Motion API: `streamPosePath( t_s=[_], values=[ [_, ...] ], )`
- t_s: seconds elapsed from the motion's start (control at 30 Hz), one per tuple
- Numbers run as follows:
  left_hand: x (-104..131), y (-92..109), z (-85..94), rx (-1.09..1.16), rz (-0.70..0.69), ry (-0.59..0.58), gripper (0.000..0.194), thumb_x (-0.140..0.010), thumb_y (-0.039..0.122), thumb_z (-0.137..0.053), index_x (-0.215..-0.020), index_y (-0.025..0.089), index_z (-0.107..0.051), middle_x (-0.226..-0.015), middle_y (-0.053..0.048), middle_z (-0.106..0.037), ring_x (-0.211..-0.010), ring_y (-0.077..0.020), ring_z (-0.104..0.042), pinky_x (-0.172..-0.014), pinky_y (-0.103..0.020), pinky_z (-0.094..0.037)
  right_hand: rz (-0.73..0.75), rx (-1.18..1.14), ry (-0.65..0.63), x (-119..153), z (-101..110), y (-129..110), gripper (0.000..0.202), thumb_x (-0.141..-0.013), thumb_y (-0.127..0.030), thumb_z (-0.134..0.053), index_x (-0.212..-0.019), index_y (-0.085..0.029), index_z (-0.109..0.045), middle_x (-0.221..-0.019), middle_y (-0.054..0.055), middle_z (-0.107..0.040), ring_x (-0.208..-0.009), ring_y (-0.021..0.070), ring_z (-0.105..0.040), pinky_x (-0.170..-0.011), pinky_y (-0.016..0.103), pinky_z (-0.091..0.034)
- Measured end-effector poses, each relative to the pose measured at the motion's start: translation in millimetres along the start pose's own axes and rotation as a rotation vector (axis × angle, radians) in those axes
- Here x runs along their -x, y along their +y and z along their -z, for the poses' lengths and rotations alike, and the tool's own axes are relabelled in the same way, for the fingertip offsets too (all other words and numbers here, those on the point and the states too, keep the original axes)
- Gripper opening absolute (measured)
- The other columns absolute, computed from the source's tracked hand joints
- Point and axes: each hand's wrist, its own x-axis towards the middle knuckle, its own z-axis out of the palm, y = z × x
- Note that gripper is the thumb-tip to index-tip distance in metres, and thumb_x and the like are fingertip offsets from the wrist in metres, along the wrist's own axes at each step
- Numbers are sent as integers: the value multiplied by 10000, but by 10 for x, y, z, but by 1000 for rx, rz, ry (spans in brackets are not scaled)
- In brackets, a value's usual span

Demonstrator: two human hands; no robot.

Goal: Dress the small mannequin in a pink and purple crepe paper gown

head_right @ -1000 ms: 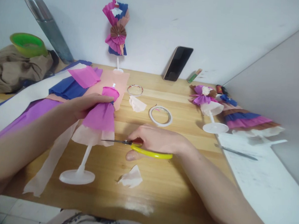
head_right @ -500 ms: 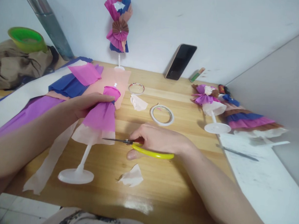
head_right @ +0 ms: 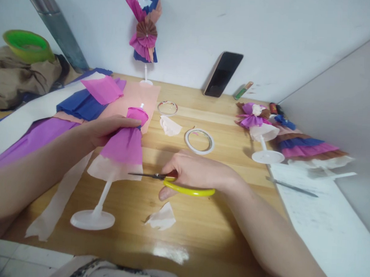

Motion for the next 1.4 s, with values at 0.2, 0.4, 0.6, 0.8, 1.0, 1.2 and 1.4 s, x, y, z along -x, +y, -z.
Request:
streamPosePath(
  t_s=[0.2, 0.4, 0.6, 0.8, 1.0, 1.2, 1.4],
  values=[
    [34, 8, -29, -39, 47, 31, 249, -628, 324, -833, -700, 161, -659, -671, -60, -688, -631, -174, -619, -612, -277, -485, 4, -13, -14, 7, 2, 2, 451, -742, -562, -684, -584, -164, -542, -579, -71, -315, -563, 83, -273, -488, 217, -225],
    [19, -24, -2, 7, 53, 14, 278, -679, 343, -798, -767, 121, -656, -697, -95, -702, -670, -196, -643, -685, -307, -498, 4, 31, -11, 37, 10, -17, 502, -752, -602, -652, -570, -175, -462, -582, -73, -284, -552, 81, -262, -491, 219, -221],
    [-21, -40, 12, 53, 53, 37, 217, -700, 329, -740, -784, 152, -649, -684, -66, -695, -662, -198, -656, -701, -317, -504, 129, 164, 66, 77, 21, -82, 489, -766, -622, -622, -624, -190, -443, -594, -70, -334, -537, 82, -293, -509, 234, -231],
    [42, -12, -59, 55, 32, 10, 268, -668, 346, -780, -780, 154, -631, -704, -81, -687, -677, -226, -670, -673, -338, -522, 82, 190, 51, 90, 27, -108, 489, -768, -617, -629, -624, -195, -427, -598, -61, -369, -538, 88, -326, -510, 237, -246],
    [120, 19, -145, -14, 13, 0, 273, -658, 330, -804, -761, 143, -634, -708, -75, -679, -687, -216, -671, -663, -313, -537, 69, 206, 46, 90, 11, -141, 488, -783, -597, -627, -602, -191, -427, -576, -62, -353, -540, 89, -294, -507, 239, -237],
    [103, -10, -134, 1, 34, -35, 227, -727, 333, -749, -774, 142, -635, -733, -80, -685, -682, -206, -669, -640, -299, -537, 91, 167, 55, 58, -1, -160, 525, -775, -626, -622, -563, -182, -439, -549, -74, -318, -521, 80, -254, -500, 239, -235],
    [120, -2, -138, -5, 38, -24, 200, -757, 318, -719, -772, 138, -633, -724, -86, -685, -686, -211, -677, -643, -300, -543, 83, 94, 42, 53, 2, -114, 557, -749, -659, -636, -547, -168, -468, -562, -77, -275, -528, 75, -235, -494, 232, -232]
  ],
)
